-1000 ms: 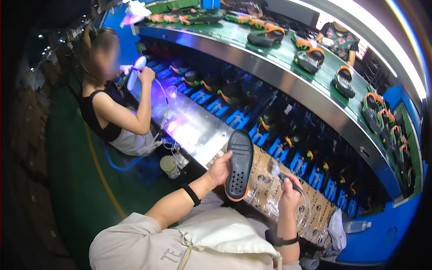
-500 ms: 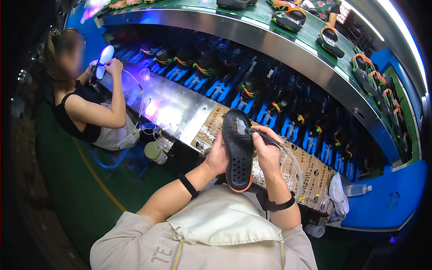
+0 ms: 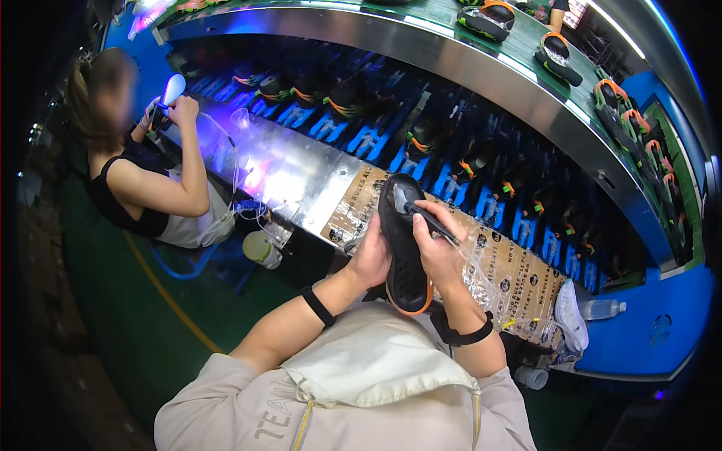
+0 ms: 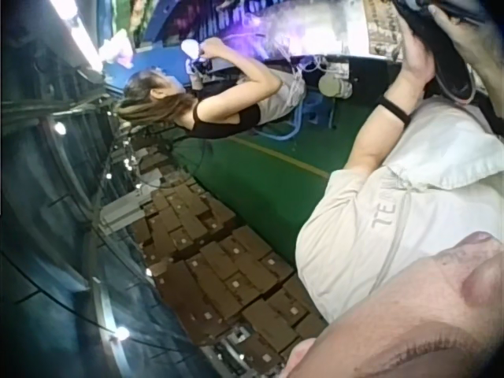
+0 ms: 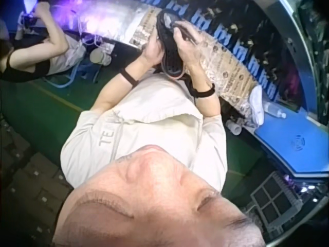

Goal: The person applies glue to the bottom of shoe soles using a specialized applicator tool, then places each sole onto a moving conveyor belt.

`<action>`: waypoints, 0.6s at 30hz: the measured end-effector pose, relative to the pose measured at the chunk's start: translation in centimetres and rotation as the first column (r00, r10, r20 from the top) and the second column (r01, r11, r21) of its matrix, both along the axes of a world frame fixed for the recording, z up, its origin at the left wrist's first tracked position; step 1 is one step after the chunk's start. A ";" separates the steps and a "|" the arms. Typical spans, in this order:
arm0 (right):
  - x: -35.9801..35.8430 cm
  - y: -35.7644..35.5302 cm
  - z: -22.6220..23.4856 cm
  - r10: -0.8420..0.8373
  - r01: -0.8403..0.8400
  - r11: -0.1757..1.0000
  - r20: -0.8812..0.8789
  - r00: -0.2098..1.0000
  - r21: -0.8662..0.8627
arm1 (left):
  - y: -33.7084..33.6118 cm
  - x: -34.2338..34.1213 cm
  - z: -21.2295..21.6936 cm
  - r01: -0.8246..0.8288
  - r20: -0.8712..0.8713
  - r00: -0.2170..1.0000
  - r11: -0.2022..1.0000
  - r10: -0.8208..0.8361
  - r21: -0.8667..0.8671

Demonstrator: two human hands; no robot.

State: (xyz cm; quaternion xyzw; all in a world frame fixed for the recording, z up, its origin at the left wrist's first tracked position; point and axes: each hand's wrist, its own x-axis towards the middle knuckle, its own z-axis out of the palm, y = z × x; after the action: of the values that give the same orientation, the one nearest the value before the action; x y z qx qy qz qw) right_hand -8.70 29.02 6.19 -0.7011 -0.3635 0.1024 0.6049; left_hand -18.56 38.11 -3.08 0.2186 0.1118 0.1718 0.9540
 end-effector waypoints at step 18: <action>2.0 -1.9 1.7 0.218 -0.226 0.973 0.129 0.967 0.051 | -0.2 -0.3 0.7 -0.027 0.090 0.996 0.999 0.024 0.031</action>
State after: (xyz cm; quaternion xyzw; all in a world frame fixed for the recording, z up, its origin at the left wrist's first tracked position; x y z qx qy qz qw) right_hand -6.66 27.14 7.93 -0.6408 -0.4793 0.1142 0.5887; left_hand -18.87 37.90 -2.36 0.2243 0.0689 0.1955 0.9522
